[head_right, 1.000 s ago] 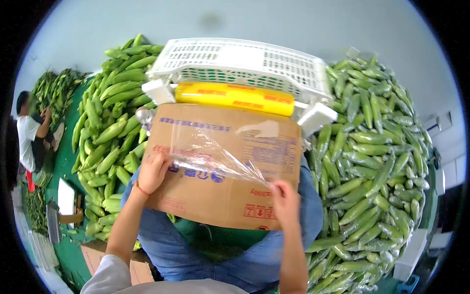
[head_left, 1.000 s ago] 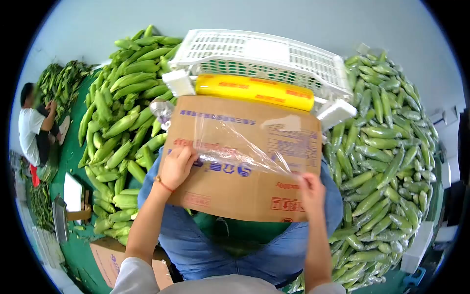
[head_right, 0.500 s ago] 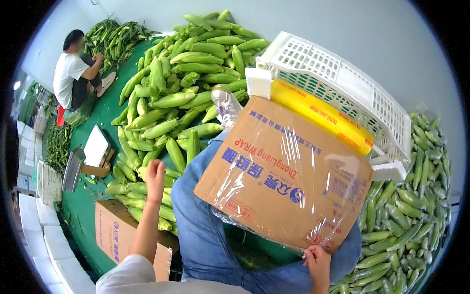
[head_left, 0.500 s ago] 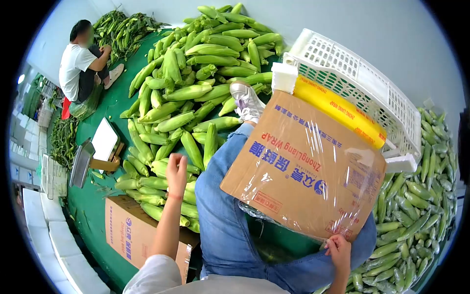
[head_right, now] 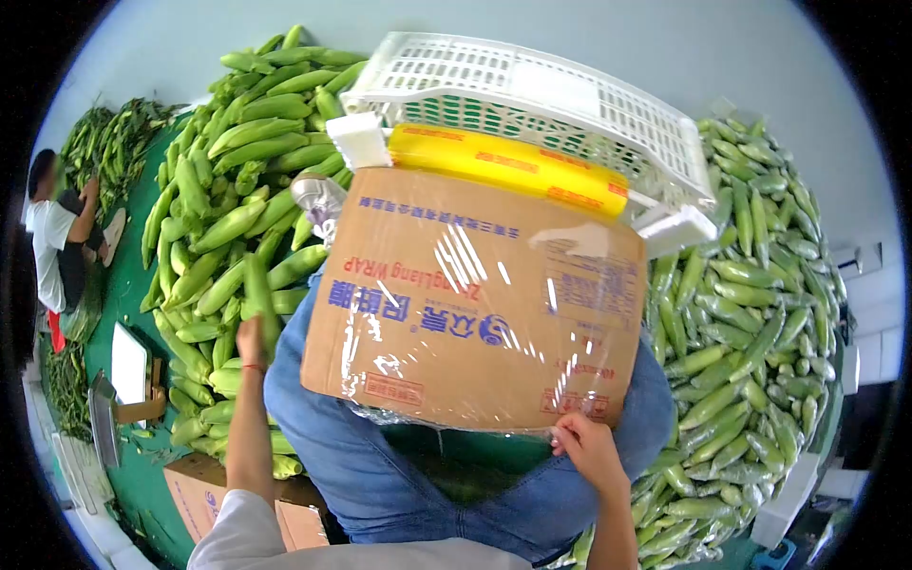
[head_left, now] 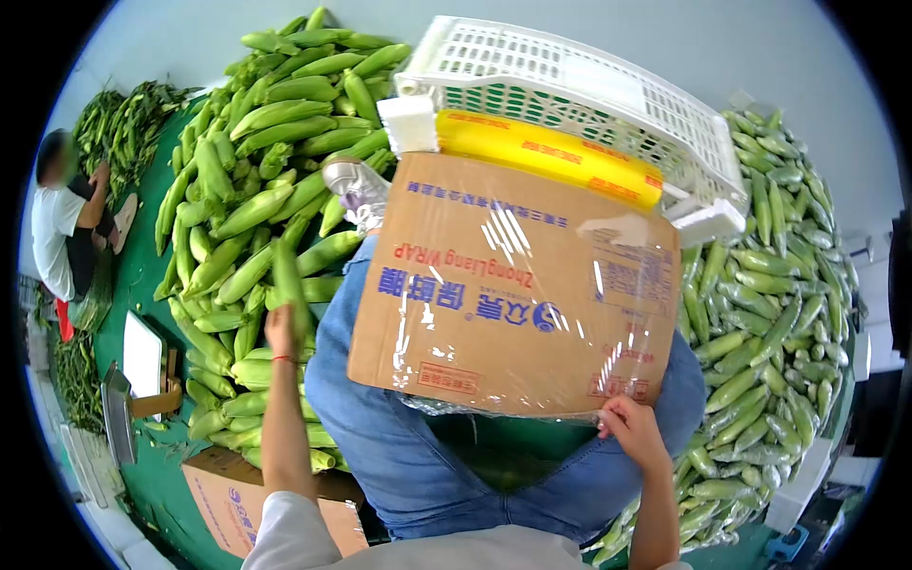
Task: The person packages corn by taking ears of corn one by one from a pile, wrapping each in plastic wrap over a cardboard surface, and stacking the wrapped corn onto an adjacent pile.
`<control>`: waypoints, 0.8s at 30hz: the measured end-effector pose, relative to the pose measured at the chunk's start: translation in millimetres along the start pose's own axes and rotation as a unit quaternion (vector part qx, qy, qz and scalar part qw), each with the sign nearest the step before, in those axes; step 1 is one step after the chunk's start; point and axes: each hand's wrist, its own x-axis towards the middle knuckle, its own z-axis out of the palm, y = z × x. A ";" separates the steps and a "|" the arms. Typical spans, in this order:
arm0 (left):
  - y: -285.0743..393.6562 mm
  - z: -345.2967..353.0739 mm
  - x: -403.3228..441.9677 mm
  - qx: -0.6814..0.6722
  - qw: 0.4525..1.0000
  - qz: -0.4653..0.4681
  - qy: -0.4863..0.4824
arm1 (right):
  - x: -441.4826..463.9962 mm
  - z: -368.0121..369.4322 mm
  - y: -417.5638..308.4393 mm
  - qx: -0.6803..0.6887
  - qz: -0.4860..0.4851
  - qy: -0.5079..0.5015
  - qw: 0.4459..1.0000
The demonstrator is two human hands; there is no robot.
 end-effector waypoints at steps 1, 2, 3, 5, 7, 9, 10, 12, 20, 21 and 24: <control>-2.1 -9.3 11.7 -0.178 0.984 -0.024 0.007 | -1.3 -0.4 -1.2 -0.004 -0.012 0.002 1.000; 48.7 -5.9 -15.6 -0.265 0.963 -0.033 -0.015 | -1.9 -1.2 -6.1 -0.007 -0.007 0.000 1.000; 127.3 -8.2 -53.6 -0.351 0.935 -0.040 -0.036 | -1.0 -1.9 -9.8 -0.011 -0.011 -0.001 1.000; 188.9 -16.9 -82.6 -0.363 0.924 0.038 -0.116 | -2.4 -2.1 -12.2 -0.018 -0.013 -0.005 1.000; 248.6 -2.7 -132.7 -0.279 0.931 0.141 -0.189 | -1.2 -0.7 -5.0 0.006 -0.008 -0.002 1.000; 276.7 21.0 -178.4 -0.088 0.930 0.239 -0.266 | -1.9 0.2 -3.3 0.021 -0.013 0.003 1.000; 295.1 43.9 -211.0 0.005 0.883 0.344 -0.320 | -1.8 1.6 -2.3 0.021 -0.012 0.007 1.000; 326.8 98.9 -265.3 0.232 0.704 0.598 -0.305 | -5.6 5.7 1.0 -0.073 -0.030 0.038 0.996; 294.6 190.3 -299.5 0.298 0.628 0.556 -0.454 | -25.9 -2.1 -44.1 0.321 -0.142 0.048 0.935; 298.3 192.7 -299.3 0.309 0.632 0.548 -0.452 | -6.9 1.1 -59.8 0.350 -0.178 0.068 0.917; 295.6 177.9 -318.9 0.318 0.644 0.634 -0.286 | 60.5 31.1 -58.9 -0.249 -0.336 0.228 0.879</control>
